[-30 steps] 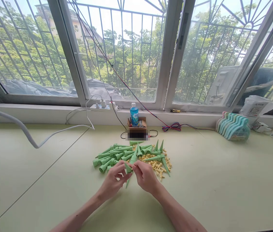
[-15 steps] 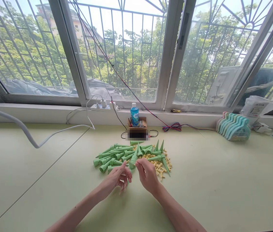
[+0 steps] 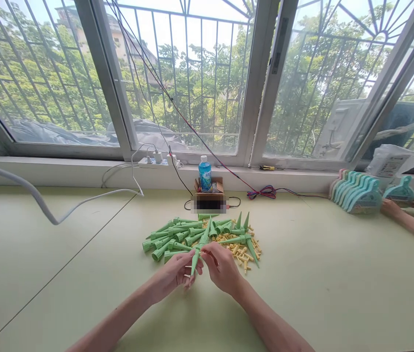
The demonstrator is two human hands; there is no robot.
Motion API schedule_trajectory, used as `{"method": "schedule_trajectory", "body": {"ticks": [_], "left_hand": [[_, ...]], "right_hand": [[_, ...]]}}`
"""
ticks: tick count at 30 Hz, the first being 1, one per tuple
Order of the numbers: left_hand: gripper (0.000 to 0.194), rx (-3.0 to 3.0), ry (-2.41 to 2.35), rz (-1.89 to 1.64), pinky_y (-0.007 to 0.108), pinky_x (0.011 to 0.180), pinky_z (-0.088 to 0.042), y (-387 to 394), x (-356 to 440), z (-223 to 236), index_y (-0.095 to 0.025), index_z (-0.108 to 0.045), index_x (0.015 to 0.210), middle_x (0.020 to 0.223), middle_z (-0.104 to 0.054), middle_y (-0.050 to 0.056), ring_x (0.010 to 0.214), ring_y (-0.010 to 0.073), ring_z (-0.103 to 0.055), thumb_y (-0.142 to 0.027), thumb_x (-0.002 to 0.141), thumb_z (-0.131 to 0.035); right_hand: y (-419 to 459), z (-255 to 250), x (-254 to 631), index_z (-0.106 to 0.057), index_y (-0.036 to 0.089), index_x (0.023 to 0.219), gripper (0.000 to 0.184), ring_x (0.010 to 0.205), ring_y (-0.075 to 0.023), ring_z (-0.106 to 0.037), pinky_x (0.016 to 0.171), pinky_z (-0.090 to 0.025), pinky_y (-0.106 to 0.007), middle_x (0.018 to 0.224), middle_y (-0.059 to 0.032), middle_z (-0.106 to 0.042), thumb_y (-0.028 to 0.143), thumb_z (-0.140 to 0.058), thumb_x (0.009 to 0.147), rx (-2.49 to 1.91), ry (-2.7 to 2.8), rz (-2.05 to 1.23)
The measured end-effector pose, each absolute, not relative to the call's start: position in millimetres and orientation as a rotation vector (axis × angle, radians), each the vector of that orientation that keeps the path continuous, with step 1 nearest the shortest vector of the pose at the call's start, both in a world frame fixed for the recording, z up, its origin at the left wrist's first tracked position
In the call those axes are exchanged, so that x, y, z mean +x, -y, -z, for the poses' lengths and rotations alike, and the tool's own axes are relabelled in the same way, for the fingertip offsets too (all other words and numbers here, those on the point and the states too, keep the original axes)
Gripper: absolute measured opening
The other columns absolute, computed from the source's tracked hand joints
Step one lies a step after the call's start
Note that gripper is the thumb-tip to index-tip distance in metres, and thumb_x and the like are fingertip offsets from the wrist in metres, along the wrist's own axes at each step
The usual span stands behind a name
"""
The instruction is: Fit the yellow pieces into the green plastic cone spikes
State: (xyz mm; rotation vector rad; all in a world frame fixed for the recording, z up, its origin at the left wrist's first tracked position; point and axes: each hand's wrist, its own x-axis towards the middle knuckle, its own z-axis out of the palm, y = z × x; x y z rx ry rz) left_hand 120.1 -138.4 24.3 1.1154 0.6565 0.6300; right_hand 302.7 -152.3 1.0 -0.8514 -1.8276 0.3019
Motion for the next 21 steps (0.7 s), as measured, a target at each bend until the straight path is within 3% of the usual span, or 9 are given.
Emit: {"method": "schedule_trajectory", "body": {"ticks": [3,11,17,21], "left_hand": [[0.037,1.196,-0.689,-0.693,0.019,0.045,-0.042,138.7,121.0,-26.7,-0.014,-0.061,0.079,0.058,-0.051,-0.003,0.048,0.0088,-0.051,-0.05,0.085,-0.064],[0.031,1.533,-0.798,-0.887,0.019,0.04,-0.042,140.7,123.6,-21.7,-0.016,-0.062,0.092,0.056,-0.049,-0.005,0.047,0.0103,-0.051,-0.041,0.077,-0.074],[0.025,1.789,-0.833,-1.005,0.02,0.052,-0.049,147.5,124.3,-28.4,-0.021,-0.07,0.1,0.097,-0.058,0.005,0.066,0.0116,-0.053,-0.04,0.083,-0.068],[0.027,1.843,-0.859,-1.024,0.021,0.053,-0.05,149.5,125.0,-30.0,-0.023,-0.07,0.104,0.102,-0.059,0.007,0.065,0.0117,-0.052,-0.041,0.085,-0.066]], "right_hand": [[152.2,-0.8,302.9,-0.058,0.021,0.092,0.017,0.06,-0.0139,-0.052,0.056,-0.04,-0.024,0.075,-0.0022,-0.06,0.025,-0.043,0.1,-0.861,1.831,-0.309],[153.3,-5.4,302.4,-0.055,0.02,0.084,0.024,0.057,-0.0135,-0.05,0.055,-0.039,-0.023,0.068,-0.0008,-0.057,0.025,-0.039,0.101,-0.886,1.831,-0.294],[154.6,-7.5,302.3,-0.053,0.02,0.079,0.027,0.056,-0.0132,-0.05,0.054,-0.039,-0.022,0.065,0.0,-0.055,0.026,-0.039,0.101,-0.91,1.821,-0.308],[154.8,-7.2,301.8,-0.055,0.019,0.08,0.027,0.056,-0.0131,-0.051,0.055,-0.039,-0.022,0.065,-0.0002,-0.056,0.026,-0.039,0.1,-0.912,1.815,-0.314]]}}
